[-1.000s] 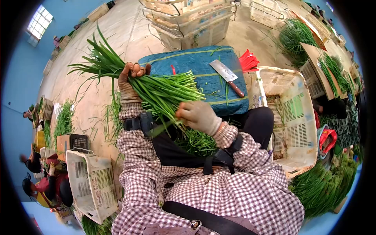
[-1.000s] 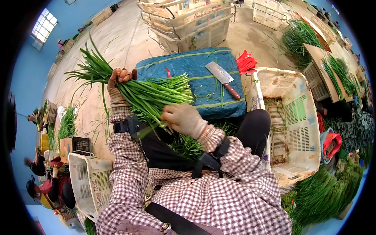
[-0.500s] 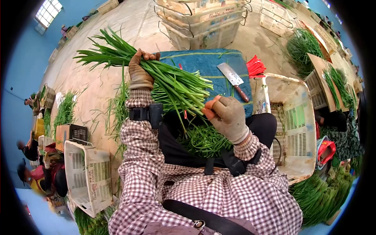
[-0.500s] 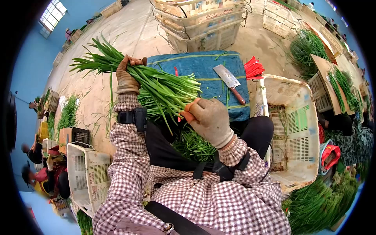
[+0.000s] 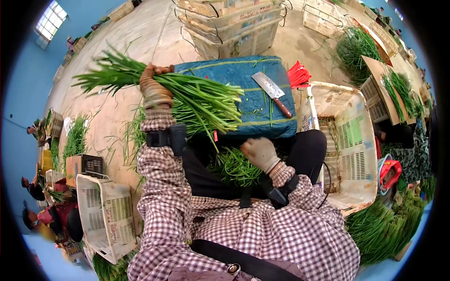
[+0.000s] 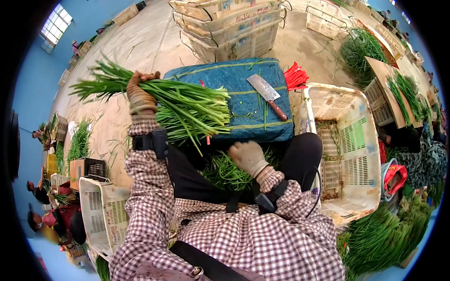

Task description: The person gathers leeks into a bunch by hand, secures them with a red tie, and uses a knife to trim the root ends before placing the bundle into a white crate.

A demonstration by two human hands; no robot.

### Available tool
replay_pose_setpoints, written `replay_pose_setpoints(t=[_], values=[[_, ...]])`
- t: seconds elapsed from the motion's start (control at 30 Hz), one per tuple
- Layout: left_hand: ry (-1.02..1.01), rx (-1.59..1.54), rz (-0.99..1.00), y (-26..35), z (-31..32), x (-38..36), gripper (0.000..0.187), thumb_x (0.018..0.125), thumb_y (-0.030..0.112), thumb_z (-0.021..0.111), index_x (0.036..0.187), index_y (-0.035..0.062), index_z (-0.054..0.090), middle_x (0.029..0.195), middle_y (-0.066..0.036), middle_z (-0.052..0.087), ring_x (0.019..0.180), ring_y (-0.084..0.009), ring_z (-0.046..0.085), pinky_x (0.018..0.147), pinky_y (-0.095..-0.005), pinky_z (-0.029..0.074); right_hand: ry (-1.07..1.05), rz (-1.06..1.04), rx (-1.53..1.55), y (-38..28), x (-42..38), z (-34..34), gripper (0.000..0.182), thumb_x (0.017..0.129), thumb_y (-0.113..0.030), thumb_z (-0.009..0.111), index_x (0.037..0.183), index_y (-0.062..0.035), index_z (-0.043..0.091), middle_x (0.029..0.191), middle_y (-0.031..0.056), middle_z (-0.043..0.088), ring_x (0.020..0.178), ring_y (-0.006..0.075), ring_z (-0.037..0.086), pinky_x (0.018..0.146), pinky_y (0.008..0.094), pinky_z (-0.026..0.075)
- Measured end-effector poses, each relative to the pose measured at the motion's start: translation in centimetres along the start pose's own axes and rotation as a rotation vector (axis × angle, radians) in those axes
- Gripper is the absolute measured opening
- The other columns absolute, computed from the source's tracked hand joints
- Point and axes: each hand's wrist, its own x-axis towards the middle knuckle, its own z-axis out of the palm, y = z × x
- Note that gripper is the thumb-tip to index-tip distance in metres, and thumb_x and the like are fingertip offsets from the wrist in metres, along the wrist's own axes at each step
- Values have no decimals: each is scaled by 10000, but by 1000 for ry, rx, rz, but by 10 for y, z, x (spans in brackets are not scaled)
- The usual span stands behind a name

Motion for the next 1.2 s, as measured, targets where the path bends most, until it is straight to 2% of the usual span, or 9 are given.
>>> replay_pose_setpoints(t=[0.1,0.17,0.23,0.33,0.63,0.77,0.9,1.07,1.2], values=[[98,39,106,8,4,-1,194,894,177,512,729,96,449,588,-15,471,565,-183,477,923,-524,412,-249,60,113,2,-22,24,163,853,-258,562,919,-129,638,842,105,628,716,288,611,623,385,484],[134,-12,109,9,4,3,195,893,177,503,728,96,439,597,-25,463,573,-197,461,914,-540,412,304,138,743,-16,1,3,267,876,-285,566,1033,-77,621,822,94,636,697,230,614,593,335,487],[142,-50,115,8,1,4,181,879,181,510,740,93,435,604,-35,460,598,-211,461,912,-546,414,258,419,1511,-32,33,-10,332,895,-288,570,1070,-8,608,756,46,612,619,127,578,527,246,458],[152,-3,138,2,0,2,199,881,190,498,731,85,420,611,-35,454,617,-212,457,916,-543,417,83,534,1978,-38,63,-40,335,910,-271,565,1027,41,605,724,7,575,547,55,505,474,179,401],[132,-66,72,4,-28,-4,227,884,201,495,708,85,409,604,-29,453,636,-203,472,900,-525,434,49,328,1787,-29,50,-27,239,921,-192,535,995,11,637,631,-10,529,493,40,416,440,203,340],[139,-103,94,24,-55,-4,261,886,195,495,663,79,426,625,-30,450,660,-192,477,945,-508,416,-214,-36,655,19,-1,4,195,861,-228,587,950,-89,690,724,41,636,709,193,633,579,365,481],[226,-102,69,24,-36,-22,244,873,173,510,659,81,436,637,-30,474,688,-201,494,974,-509,405,-312,53,17,41,-22,7,284,828,-247,604,1105,-195,633,926,106,644,825,284,635,724,404,506],[160,-180,18,17,-60,-11,255,871,184,504,651,85,423,640,-61,486,700,-219,509,990,-497,390,634,277,733,39,66,-61,232,843,-259,598,977,-70,619,858,111,619,761,287,615,685,341,489],[150,-122,-65,13,-66,-12,243,859,176,517,653,91,421,653,-49,502,706,-200,518,996,-496,380,266,282,1252,44,106,-54,372,813,-285,655,1030,15,619,963,125,637,884,202,601,798,292,461]])
